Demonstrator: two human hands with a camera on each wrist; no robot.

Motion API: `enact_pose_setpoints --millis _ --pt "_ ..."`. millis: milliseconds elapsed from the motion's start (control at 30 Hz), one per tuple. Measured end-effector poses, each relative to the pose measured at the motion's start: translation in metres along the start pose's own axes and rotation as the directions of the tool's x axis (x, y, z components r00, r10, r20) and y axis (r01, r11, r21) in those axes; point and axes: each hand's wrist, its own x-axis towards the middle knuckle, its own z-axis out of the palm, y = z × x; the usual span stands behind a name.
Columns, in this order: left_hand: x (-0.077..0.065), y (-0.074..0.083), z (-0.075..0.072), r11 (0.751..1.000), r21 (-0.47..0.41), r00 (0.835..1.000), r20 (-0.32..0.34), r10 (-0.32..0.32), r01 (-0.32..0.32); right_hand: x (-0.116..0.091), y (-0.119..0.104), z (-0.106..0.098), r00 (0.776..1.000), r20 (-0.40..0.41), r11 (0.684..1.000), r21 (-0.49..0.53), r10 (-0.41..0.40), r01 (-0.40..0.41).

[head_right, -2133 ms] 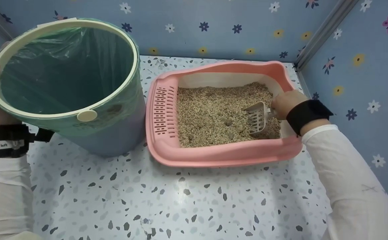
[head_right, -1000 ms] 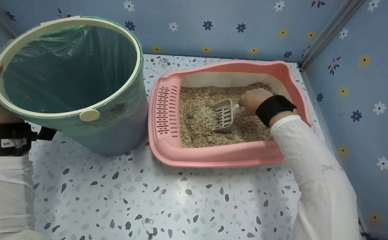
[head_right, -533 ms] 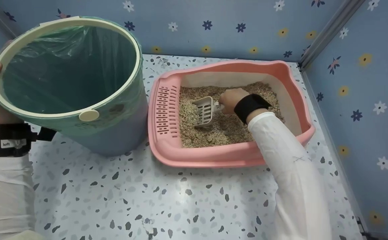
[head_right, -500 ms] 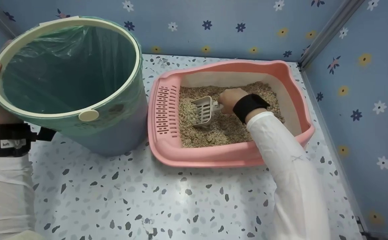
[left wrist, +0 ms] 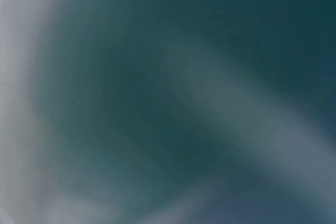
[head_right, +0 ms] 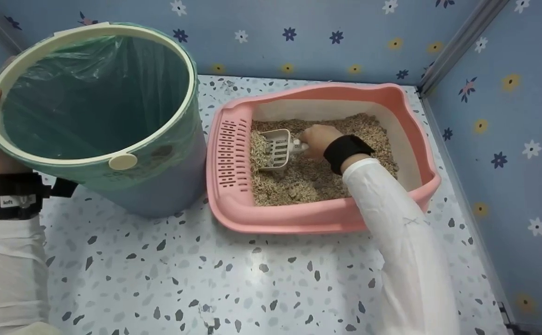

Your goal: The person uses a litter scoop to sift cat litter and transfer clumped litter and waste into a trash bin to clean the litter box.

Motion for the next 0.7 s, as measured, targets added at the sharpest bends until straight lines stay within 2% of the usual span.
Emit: enact_pose_setpoints --millis 267,500,700 --pt "0.0 0.0 -0.001 1.0 -0.006 1.0 0.0 0.007 -0.007 -0.015 0.02 -0.016 0.999 -0.006 0.999 0.014 0.042 -0.042" --pt "0.0 0.0 0.0 1.0 0.012 1.0 0.006 0.005 -0.005 -0.035 0.031 -0.019 0.993 -0.115 0.999 0.051 0.005 0.001" --pt "-0.001 -0.001 0.0 1.0 0.02 1.0 0.023 0.015 -0.016 -0.046 0.031 -0.023 0.985 -0.172 0.987 0.156 -0.001 0.028"
